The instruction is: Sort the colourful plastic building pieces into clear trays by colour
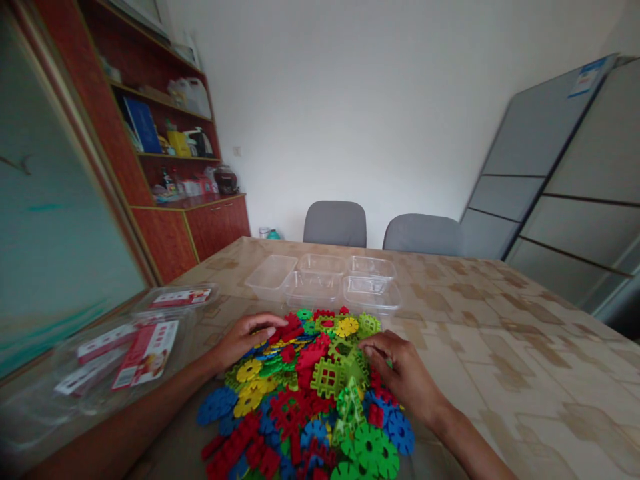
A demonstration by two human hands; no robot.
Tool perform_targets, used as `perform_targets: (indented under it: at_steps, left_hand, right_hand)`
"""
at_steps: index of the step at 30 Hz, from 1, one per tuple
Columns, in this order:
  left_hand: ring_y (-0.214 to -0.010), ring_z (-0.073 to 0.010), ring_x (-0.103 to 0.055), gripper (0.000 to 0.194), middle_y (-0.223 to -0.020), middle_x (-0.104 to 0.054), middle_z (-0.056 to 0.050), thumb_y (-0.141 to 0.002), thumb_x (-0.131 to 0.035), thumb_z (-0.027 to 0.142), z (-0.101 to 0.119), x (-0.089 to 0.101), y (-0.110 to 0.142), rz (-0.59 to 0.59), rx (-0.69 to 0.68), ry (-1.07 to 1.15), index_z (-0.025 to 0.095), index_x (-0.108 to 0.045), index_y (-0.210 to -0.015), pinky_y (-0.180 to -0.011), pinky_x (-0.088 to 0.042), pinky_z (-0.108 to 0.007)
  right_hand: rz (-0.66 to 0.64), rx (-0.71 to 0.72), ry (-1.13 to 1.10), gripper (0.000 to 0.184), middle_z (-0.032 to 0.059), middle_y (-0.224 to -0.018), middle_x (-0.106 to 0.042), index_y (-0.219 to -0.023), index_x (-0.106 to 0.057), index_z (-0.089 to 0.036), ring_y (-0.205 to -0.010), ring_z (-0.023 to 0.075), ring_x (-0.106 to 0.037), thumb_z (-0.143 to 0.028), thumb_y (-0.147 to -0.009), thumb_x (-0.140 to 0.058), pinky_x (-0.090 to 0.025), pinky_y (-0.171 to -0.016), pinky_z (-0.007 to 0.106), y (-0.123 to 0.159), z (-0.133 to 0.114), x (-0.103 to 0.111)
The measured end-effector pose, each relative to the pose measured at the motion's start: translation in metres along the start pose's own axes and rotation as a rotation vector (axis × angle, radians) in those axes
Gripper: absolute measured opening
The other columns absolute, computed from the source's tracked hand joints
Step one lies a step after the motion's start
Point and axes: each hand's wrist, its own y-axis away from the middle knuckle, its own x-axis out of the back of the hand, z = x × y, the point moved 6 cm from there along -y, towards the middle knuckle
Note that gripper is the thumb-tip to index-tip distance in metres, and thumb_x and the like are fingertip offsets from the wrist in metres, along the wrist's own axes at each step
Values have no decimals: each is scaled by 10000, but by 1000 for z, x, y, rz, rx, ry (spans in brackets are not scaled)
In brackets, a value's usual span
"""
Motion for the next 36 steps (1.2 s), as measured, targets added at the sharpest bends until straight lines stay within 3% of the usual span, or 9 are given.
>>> perform_targets:
  at_steps: [4, 8, 10, 15, 19, 24, 29, 32, 36]
  left_hand:
    - [-1231, -255, -480, 400, -1328, -561, -64, -870, -552, 446, 4, -3, 0, -16, -32, -30, 221, -619, -1193, -1053, -328, -366]
    - [-1235, -259, -478, 417, -1321, -573, -48, -842, -603, 431, 7, -7, 0, -93, -22, -34, 242, -617, -1214, -1068, -310, -367]
    - [-1173, -255, -533, 408, -1259, -618, -53, -851, -592, 434, 8, -8, 0, -115, -1, -8, 230, -621, -1203, -1014, -375, -358]
    - [-1002, -239, -630, 408, -1086, -694, -78, -870, -547, 477, 12, -13, 0, -129, 34, 92, 169, -644, -1119, -848, -487, -320]
    - [-996, -236, -629, 383, -1056, -700, -85, -864, -553, 483, 13, -16, -1, -107, 48, 110, 157, -659, -1036, -855, -480, -319]
    - [-968, -237, -629, 398, -1060, -691, -90, -872, -504, 469, 8, 11, -6, -59, 109, -3, 153, -632, -1079, -823, -479, -320]
    - [-848, -224, -620, 354, -923, -689, -24, -702, -698, 365, 13, 43, 4, -209, 187, -229, 196, -680, -1012, -704, -467, -261]
    - [-751, -199, -598, 494, -878, -658, 13, -540, -807, 324, 21, 41, 16, -334, 227, -305, 222, -681, -1006, -606, -436, -224]
    - [-778, -205, -536, 572, -895, -600, 6, -442, -853, 319, 30, 27, 22, -384, 223, -397, 205, -650, -965, -631, -397, -235]
  right_hand:
    - [277, -125, 28, 385, 105, -985, -703, -999, -687, -214, -873, 260, -643, -495, -877, -455, -521, -790, 394, 2, 43, 11]
    - [225, -262, -109, 506, 115, -1150, -676, -1092, -670, -203, -1055, 294, -613, -594, -822, -494, -472, -946, 455, 3, 72, -2]
    - [185, -280, -167, 533, 113, -1183, -665, -1101, -670, -201, -1119, 307, -583, -615, -801, -520, -424, -1003, 480, 2, 69, -10]
    - [82, -258, -381, 498, 93, -1206, -657, -1148, -642, -223, -1119, 281, -593, -585, -818, -550, -490, -943, 394, 2, 45, -27]
    - [118, -217, -303, 455, 77, -1117, -696, -1079, -682, -227, -1051, 273, -628, -579, -820, -556, -494, -936, 376, 2, 43, -25]
    - [127, -206, -276, 401, 39, -910, -728, -953, -714, -228, -850, 248, -670, -566, -842, -529, -550, -790, 315, 3, 49, -22]
    - [43, -159, -282, 311, 18, -941, -712, -998, -693, -238, -862, 230, -655, -474, -880, -528, -533, -777, 273, 5, 48, -28]
    - [8, -151, -281, 287, 9, -949, -702, -993, -685, -250, -887, 220, -643, -452, -902, -502, -516, -795, 258, 6, 50, -31]
    - [-7, -142, -281, 229, -2, -895, -689, -925, -682, -247, -828, 206, -630, -436, -868, -567, -508, -764, 235, 6, 50, -31]
